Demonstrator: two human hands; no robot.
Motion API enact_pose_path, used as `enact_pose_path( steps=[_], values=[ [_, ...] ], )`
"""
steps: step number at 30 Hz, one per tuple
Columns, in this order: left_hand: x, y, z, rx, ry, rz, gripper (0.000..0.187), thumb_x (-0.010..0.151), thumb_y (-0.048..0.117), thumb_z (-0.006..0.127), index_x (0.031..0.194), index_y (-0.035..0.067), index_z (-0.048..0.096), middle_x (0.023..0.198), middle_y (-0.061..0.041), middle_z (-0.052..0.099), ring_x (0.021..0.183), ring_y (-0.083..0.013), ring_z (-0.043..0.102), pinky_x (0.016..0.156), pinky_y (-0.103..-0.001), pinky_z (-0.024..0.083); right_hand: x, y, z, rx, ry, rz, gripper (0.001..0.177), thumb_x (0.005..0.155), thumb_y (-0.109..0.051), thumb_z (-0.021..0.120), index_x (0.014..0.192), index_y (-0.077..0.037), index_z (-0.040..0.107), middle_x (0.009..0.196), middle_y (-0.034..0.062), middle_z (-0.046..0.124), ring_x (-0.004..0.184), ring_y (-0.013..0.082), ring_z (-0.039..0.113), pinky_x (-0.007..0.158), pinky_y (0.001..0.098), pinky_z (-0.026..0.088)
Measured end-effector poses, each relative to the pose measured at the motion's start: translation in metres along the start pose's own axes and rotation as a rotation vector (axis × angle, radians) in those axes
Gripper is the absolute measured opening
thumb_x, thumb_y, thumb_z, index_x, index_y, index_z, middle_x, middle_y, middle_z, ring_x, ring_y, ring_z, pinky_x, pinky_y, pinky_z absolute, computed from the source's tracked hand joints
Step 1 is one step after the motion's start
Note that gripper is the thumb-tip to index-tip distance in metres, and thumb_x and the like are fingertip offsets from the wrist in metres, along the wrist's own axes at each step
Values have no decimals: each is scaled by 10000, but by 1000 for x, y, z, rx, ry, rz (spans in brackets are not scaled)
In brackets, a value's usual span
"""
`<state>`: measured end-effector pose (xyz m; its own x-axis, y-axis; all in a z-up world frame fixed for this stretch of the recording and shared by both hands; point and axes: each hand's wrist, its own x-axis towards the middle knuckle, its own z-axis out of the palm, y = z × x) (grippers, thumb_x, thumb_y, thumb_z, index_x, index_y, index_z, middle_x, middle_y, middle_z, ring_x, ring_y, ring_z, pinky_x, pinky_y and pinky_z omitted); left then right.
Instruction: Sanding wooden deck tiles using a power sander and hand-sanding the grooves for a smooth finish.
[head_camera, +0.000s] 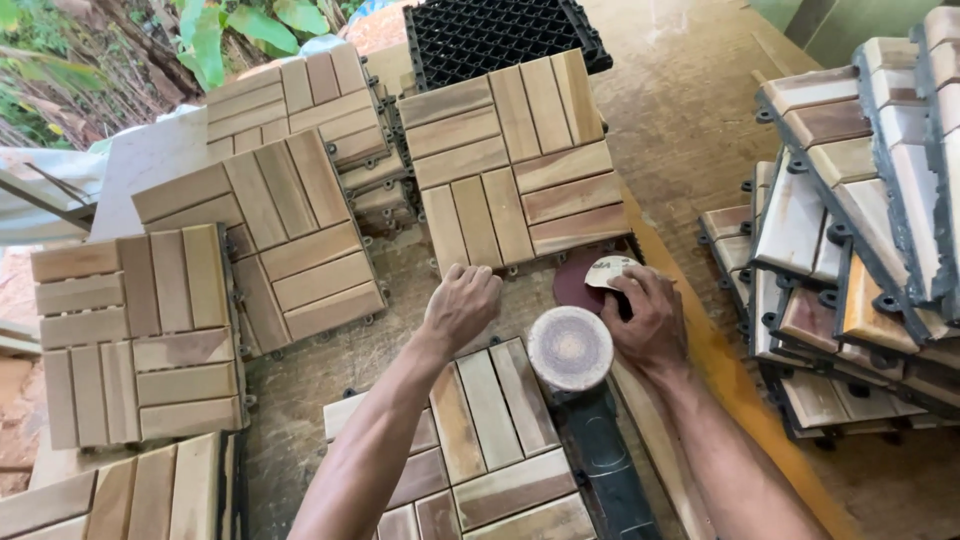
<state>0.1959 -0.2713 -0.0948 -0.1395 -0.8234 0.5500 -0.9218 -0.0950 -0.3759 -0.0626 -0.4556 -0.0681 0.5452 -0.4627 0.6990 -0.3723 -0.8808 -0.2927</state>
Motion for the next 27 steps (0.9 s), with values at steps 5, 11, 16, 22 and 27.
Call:
enact_pose_path(
  steps=[5, 11, 16, 22, 27],
  values=[
    [29, 10, -8, -192, 79, -119, 166, 802, 227, 643, 906, 101, 669, 836, -71, 552, 780, -258, 621, 725, -369, 463, 2, 1, 1, -2, 4, -52, 221, 855, -302, 711, 1064, -240, 754, 1115, 9, 677, 956, 280, 687, 833, 423, 539],
    [51, 10, -37, -224, 136, -137, 134, 826, 226, 625, 899, 114, 627, 802, -53, 499, 745, -250, 575, 703, -362, 453, 9, -3, -2, 28, 33, -65, 378, 829, -292, 730, 1197, -206, 746, 1163, 59, 684, 1021, 314, 684, 882, 441, 521],
    [88, 19, -74, -382, 179, -205, 175, 880, 220, 620, 1021, 119, 645, 838, -71, 479, 778, -268, 569, 737, -366, 468, 6, 1, 0, 62, 43, -75, 467, 830, -318, 730, 1263, -145, 713, 1170, 103, 678, 1103, 326, 676, 956, 454, 512],
    [108, 32, -46, -1285, -127, -1184, 199, 882, 316, 703, 1019, 184, 761, 726, -18, 688, 739, -148, 663, 699, -339, 530, 12, -8, -14, 166, 115, -107, 519, 913, -317, 698, 1349, -43, 634, 1282, 178, 654, 1224, 377, 620, 1085, 478, 455],
    [107, 51, -6, -1691, 30, -1497, 223, 873, 230, 747, 1042, 90, 788, 839, -86, 738, 745, -154, 680, 727, -336, 602, 23, -25, -27, 255, 160, -253, 576, 844, -304, 808, 1361, -98, 663, 1323, 147, 657, 1235, 354, 621, 1092, 461, 454]
  ],
)
